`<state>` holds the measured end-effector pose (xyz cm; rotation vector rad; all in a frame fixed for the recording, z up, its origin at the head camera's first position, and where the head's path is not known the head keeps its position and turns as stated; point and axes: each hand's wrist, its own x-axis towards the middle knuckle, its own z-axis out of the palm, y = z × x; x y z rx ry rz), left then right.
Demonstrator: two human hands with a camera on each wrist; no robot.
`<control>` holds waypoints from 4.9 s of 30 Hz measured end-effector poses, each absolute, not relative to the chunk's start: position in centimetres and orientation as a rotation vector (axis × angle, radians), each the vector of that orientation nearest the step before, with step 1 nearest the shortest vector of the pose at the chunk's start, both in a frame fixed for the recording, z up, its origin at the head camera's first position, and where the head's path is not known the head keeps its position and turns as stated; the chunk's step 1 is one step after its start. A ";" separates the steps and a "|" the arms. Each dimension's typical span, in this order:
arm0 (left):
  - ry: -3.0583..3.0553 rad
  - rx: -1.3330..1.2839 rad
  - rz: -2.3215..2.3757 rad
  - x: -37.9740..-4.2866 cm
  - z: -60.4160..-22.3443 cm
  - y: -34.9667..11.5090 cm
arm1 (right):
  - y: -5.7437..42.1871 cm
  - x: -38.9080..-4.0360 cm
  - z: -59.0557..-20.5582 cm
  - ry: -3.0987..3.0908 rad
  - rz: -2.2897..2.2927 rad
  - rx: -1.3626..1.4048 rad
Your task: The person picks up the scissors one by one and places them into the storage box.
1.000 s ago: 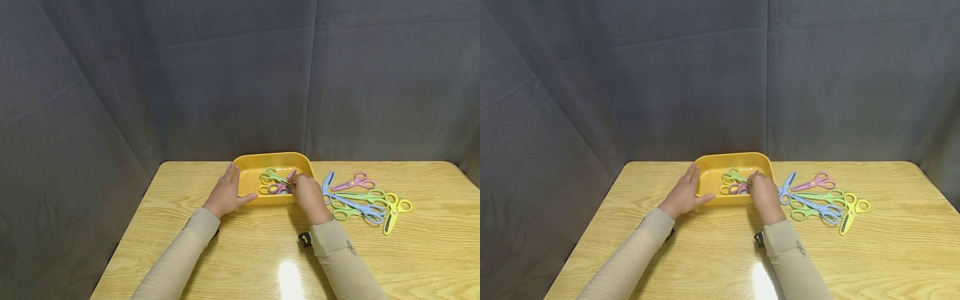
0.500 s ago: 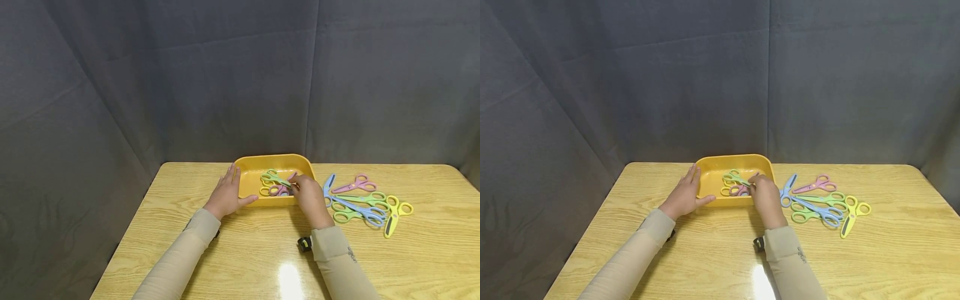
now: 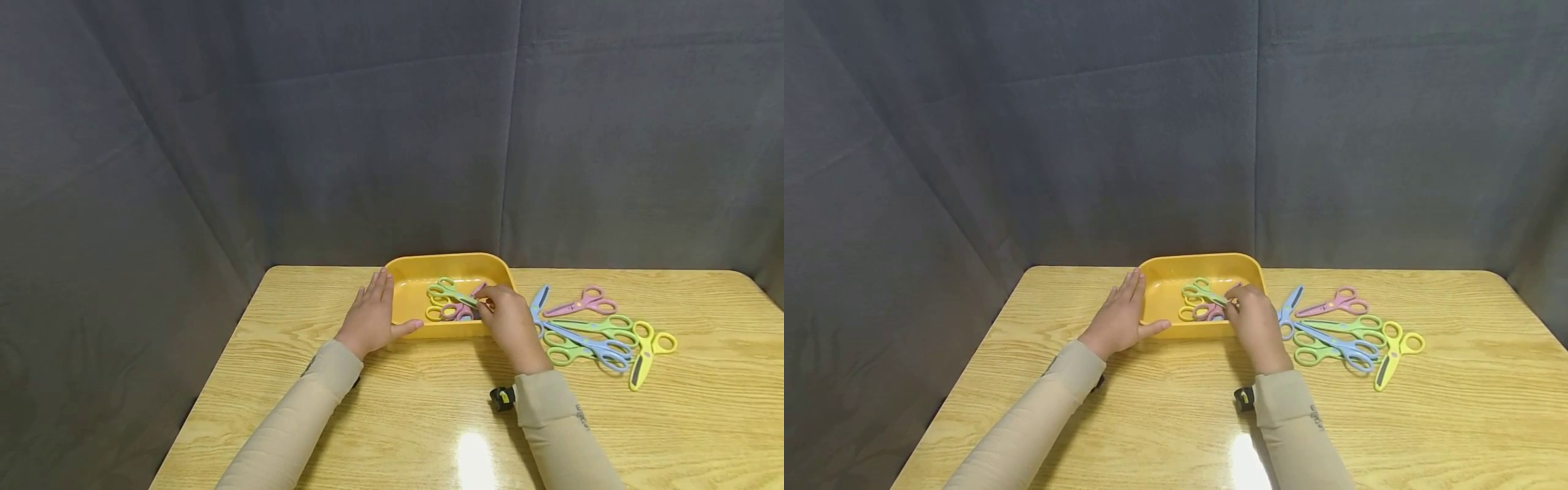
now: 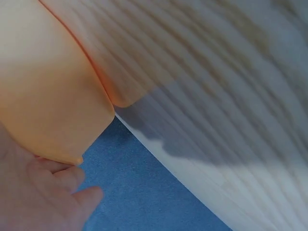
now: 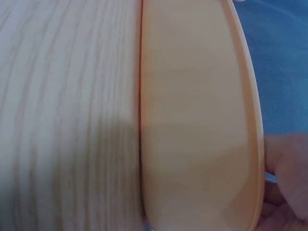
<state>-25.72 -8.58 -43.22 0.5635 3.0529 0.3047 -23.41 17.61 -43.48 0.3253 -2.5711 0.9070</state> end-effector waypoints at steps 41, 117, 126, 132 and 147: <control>3.060 0.564 0.299 -25.9 -43.5 -8.5 | 23.5 -23.0 -41.6 -2.730 1.045 0.079; 3.046 0.562 0.381 -25.7 -43.5 -8.5 | 23.1 -23.8 -45.0 -2.847 0.724 0.232; 3.045 0.565 0.392 -25.7 -43.5 -8.6 | 23.2 -23.9 -45.3 -2.826 0.746 0.247; 3.039 0.548 0.382 -25.8 -43.6 -8.6 | 23.3 -23.8 -45.2 -2.827 0.762 0.244; 3.054 0.552 0.383 -26.0 -43.9 -8.6 | 23.5 -23.8 -45.0 -2.832 0.786 0.230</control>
